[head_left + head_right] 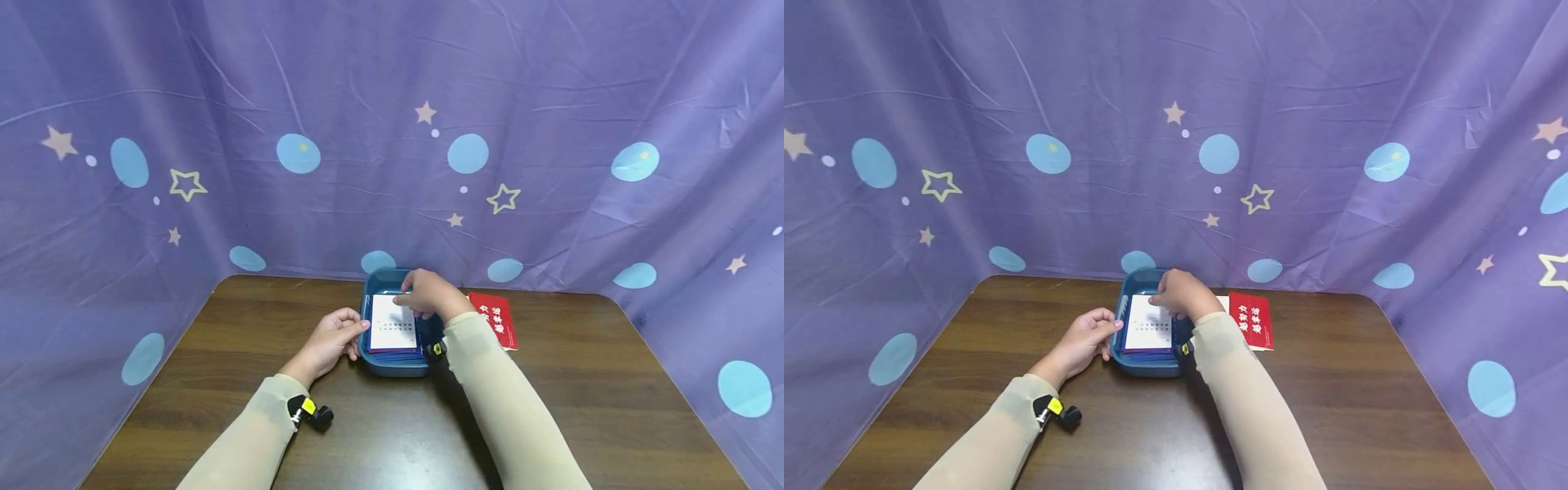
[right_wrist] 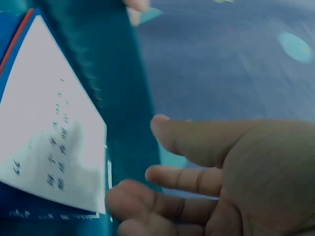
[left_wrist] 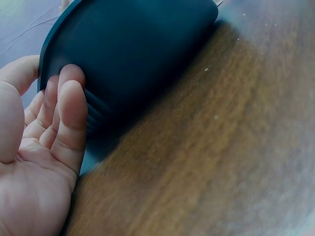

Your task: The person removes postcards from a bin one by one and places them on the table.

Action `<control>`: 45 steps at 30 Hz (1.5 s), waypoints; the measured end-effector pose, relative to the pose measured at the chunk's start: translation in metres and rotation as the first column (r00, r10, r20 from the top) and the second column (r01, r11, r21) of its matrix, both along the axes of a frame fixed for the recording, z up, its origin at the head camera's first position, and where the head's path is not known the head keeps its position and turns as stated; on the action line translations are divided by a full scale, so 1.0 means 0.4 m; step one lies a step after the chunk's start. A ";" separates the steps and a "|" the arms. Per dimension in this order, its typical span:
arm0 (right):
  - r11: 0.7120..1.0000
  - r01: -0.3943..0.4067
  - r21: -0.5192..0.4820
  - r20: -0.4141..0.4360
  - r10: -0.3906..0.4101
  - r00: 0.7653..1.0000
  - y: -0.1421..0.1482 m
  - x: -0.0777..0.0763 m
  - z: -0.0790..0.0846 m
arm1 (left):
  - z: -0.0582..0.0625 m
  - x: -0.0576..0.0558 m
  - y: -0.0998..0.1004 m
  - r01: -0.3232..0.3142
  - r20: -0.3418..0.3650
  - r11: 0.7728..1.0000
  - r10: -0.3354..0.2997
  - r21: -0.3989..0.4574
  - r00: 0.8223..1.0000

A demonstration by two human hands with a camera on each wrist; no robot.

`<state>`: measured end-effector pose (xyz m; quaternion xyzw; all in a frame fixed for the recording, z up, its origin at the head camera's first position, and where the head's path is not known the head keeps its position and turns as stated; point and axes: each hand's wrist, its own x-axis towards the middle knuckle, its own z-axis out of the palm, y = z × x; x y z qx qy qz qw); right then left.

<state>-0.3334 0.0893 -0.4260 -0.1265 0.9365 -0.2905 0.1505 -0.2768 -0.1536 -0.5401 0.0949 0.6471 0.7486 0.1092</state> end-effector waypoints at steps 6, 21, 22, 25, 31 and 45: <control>0.969 0.033 0.244 -0.018 -0.029 0.999 -0.062 -0.018 -0.019 | 0.002 -0.001 0.007 -0.009 -0.007 1.000 0.009 -0.002 1.000; 0.925 0.035 0.378 -0.107 0.006 0.994 -0.098 -0.007 -0.051 | 0.000 0.008 -0.005 -0.006 -0.006 1.000 0.006 -0.023 1.000; 0.926 0.035 0.375 -0.114 0.009 0.993 -0.095 -0.008 -0.049 | 0.000 0.008 -0.005 -0.009 -0.003 1.000 0.008 -0.021 1.000; 0.934 0.040 0.354 -0.138 0.010 0.990 -0.085 -0.013 -0.043 | -0.001 0.005 -0.004 -0.013 0.004 1.000 0.013 -0.017 1.000; 0.969 0.072 0.236 -0.149 -0.037 0.988 -0.057 -0.020 -0.019 | -0.002 0.001 0.001 -0.012 0.004 1.000 0.012 -0.020 1.000; 0.971 0.069 -0.227 -0.068 -0.087 0.994 0.102 0.005 0.009 | -0.006 0.001 0.003 -0.009 -0.004 0.999 0.008 -0.035 1.000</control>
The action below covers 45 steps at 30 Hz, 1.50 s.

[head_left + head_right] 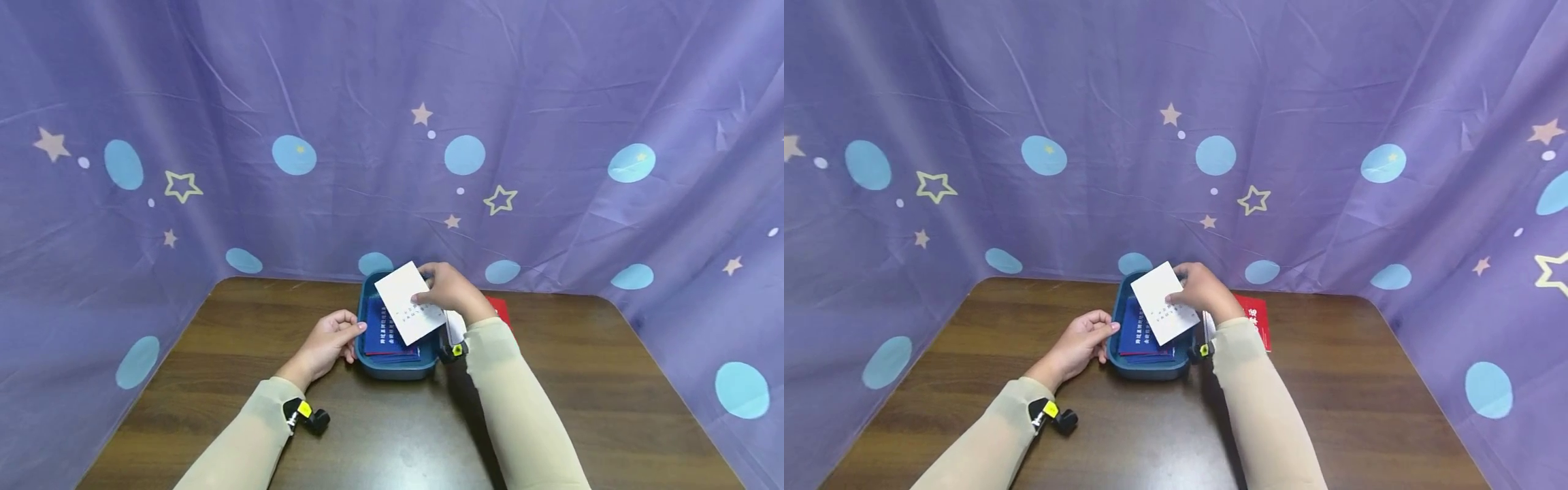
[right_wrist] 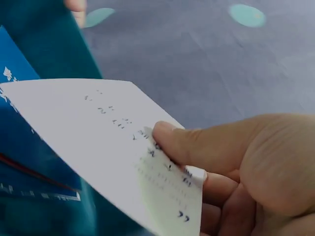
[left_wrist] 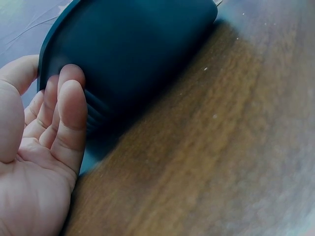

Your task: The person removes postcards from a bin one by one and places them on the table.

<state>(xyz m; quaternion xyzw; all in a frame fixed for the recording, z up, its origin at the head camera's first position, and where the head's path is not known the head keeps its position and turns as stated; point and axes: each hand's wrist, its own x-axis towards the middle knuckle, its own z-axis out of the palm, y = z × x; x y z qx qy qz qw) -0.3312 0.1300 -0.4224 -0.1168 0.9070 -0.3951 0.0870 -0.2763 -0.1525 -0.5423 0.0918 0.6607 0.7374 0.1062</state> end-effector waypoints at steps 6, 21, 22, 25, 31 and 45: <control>0.980 0.041 -0.196 0.050 -0.032 0.998 0.096 0.023 -0.009 | 0.011 0.008 -0.001 0.003 0.002 1.000 -0.003 -0.004 1.000; 0.992 0.094 -0.088 0.074 -0.088 0.993 0.289 0.021 -0.023 | 0.012 -0.005 -0.001 0.004 -0.004 1.000 -0.004 -0.007 1.000; 0.995 0.083 -0.053 0.063 -0.080 0.995 0.302 0.021 -0.025 | 0.013 -0.005 0.000 0.001 -0.004 1.000 -0.001 -0.006 1.000; 0.997 0.076 0.028 0.059 -0.078 0.995 0.338 0.022 -0.031 | 0.014 -0.002 0.000 -0.001 0.005 1.000 0.001 -0.006 1.000; 0.987 0.153 -0.036 0.180 -0.145 0.973 0.389 0.017 -0.065 | 0.011 0.003 -0.002 -0.005 0.013 1.000 0.005 0.003 1.000; 0.982 0.180 -0.050 0.242 -0.163 0.956 0.440 -0.001 -0.139 | 0.011 0.005 0.001 -0.004 0.012 1.000 0.004 0.015 1.000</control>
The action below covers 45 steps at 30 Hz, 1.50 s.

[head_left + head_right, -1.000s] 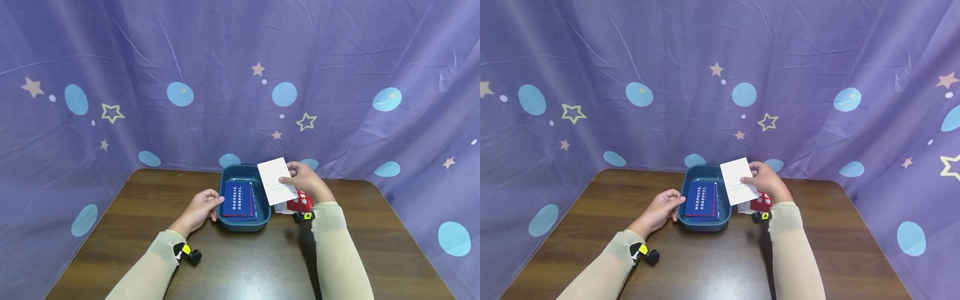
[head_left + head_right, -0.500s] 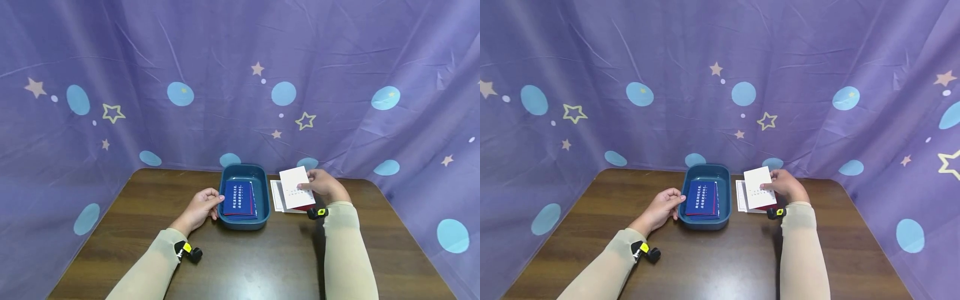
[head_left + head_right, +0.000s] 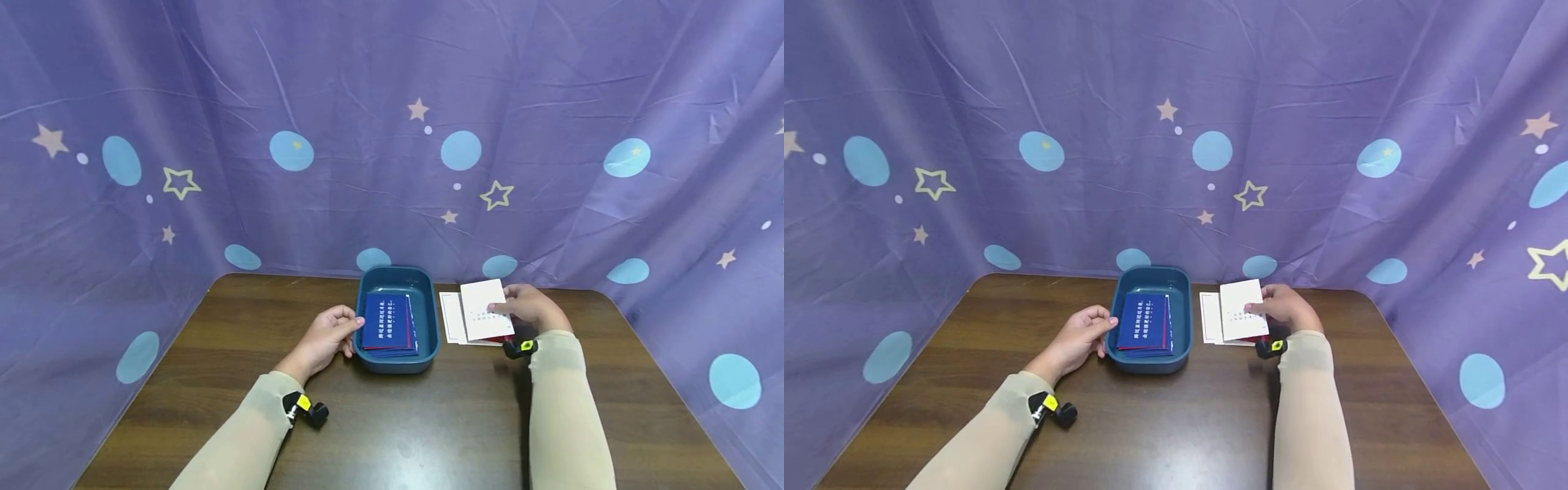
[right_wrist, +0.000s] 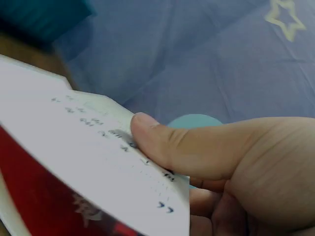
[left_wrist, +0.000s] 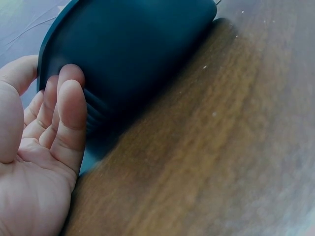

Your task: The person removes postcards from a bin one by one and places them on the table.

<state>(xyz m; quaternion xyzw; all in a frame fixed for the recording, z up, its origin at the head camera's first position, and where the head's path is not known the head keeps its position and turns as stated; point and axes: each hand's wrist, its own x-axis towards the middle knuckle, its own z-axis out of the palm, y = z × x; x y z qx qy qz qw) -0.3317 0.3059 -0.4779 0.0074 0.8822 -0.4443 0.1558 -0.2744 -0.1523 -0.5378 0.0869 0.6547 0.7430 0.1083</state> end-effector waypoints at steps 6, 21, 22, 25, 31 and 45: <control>0.996 0.070 -0.053 0.032 -0.068 0.997 0.039 0.008 -0.007 | 0.002 -0.003 0.000 0.000 0.001 1.000 0.000 -0.008 1.000; 0.940 0.154 0.305 -0.015 -0.157 0.988 -0.004 0.003 -0.036 | 0.007 0.002 0.004 0.009 0.002 1.000 -0.009 0.009 1.000; 0.933 0.159 0.323 -0.011 -0.164 0.986 -0.006 0.004 -0.033 | 0.007 0.002 0.004 0.009 0.004 1.000 -0.009 0.009 1.000; 0.921 0.157 0.358 -0.007 -0.165 0.986 -0.015 0.007 -0.027 | 0.007 0.003 0.004 0.007 0.008 1.000 -0.007 0.005 1.000; 0.928 0.129 0.351 -0.016 -0.132 0.991 -0.024 0.004 -0.018 | 0.005 0.003 0.001 -0.001 0.006 1.000 0.001 0.002 1.000; 0.979 0.064 0.191 -0.200 -0.025 0.980 -0.075 0.009 0.062 | 0.000 -0.002 0.000 0.008 -0.011 1.000 -0.008 0.009 1.000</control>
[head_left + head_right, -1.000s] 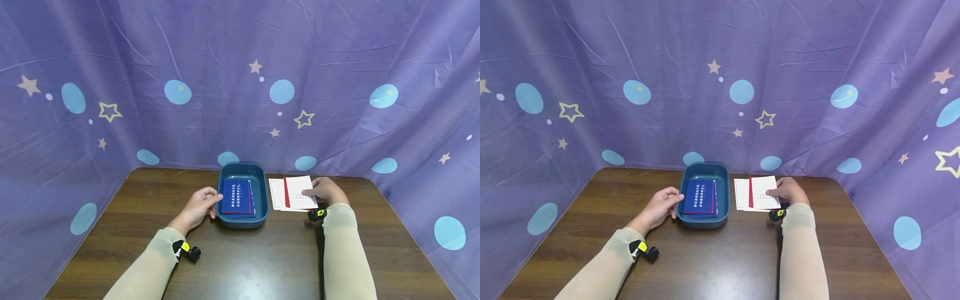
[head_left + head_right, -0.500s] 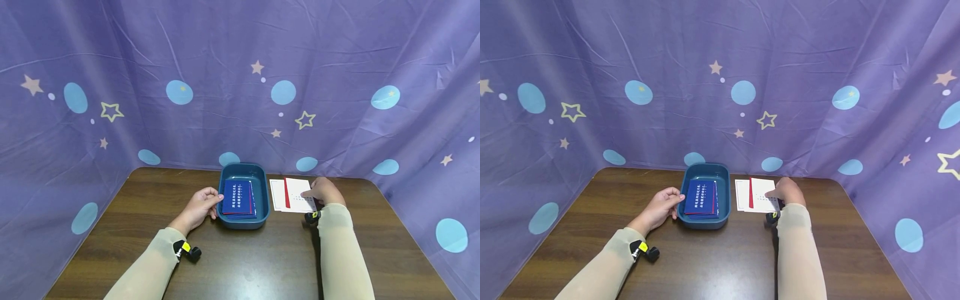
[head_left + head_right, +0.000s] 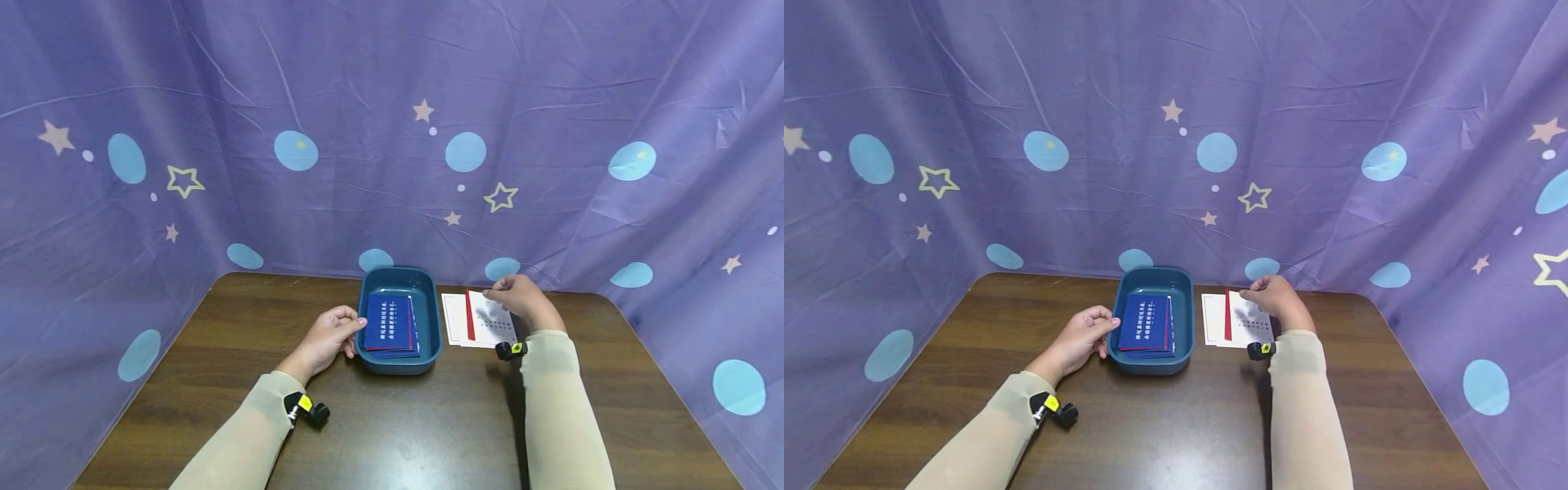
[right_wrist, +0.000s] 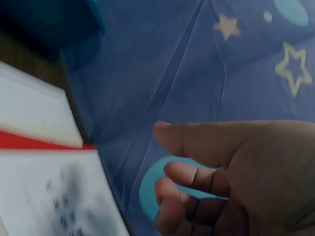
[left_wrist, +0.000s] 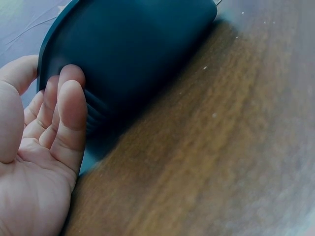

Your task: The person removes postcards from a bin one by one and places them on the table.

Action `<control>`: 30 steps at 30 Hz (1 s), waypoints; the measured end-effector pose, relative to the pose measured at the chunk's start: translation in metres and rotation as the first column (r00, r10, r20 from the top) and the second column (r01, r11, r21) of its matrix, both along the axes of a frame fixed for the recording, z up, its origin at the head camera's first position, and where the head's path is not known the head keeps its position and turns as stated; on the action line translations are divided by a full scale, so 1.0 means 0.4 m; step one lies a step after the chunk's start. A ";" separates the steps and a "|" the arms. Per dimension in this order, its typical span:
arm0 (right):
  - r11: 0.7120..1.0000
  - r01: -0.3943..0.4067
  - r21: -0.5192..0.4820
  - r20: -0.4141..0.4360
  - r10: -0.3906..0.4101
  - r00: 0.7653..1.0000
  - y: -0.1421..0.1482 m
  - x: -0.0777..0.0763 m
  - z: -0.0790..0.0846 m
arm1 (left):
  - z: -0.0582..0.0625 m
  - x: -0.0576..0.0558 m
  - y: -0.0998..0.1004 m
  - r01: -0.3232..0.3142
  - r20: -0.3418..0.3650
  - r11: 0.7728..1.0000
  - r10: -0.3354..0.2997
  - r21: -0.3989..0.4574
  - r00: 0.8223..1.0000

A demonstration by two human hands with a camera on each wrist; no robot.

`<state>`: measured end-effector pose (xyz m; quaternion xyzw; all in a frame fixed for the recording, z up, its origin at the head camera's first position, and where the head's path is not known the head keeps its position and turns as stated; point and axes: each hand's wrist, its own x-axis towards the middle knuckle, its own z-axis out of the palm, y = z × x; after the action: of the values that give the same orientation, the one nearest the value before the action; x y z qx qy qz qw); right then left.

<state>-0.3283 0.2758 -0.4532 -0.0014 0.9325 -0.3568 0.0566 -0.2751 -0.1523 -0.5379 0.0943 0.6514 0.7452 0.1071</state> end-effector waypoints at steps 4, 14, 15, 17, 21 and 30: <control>0.998 -0.056 -0.011 -0.041 0.055 0.998 -0.041 0.005 0.033 | -0.003 -0.002 -0.001 0.001 -0.003 1.000 -0.001 -0.003 1.000; 0.985 -0.145 -0.088 -0.095 0.137 0.986 -0.125 0.023 0.083 | -0.001 -0.002 0.002 -0.003 -0.007 1.000 0.002 -0.013 1.000; 0.984 -0.153 -0.094 -0.106 0.143 0.984 -0.133 0.025 0.087 | -0.001 -0.002 0.002 -0.002 -0.007 1.000 0.002 -0.011 1.000; 0.981 -0.169 -0.094 -0.131 0.156 0.979 -0.152 0.029 0.093 | -0.003 -0.004 0.003 0.001 -0.007 1.000 -0.001 -0.009 1.000; 0.973 -0.209 -0.093 -0.144 0.195 0.970 -0.202 0.037 0.099 | -0.005 -0.003 0.002 -0.002 -0.002 1.000 0.002 -0.004 1.000; 0.957 -0.265 -0.118 -0.002 0.266 0.964 -0.362 0.032 0.102 | -0.004 0.001 0.001 -0.006 0.005 1.000 0.006 0.006 1.000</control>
<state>-0.3156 0.1309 -0.4124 -0.1275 0.9009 -0.4000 0.1102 -0.2748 -0.1521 -0.5395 0.0910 0.6491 0.7478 0.1061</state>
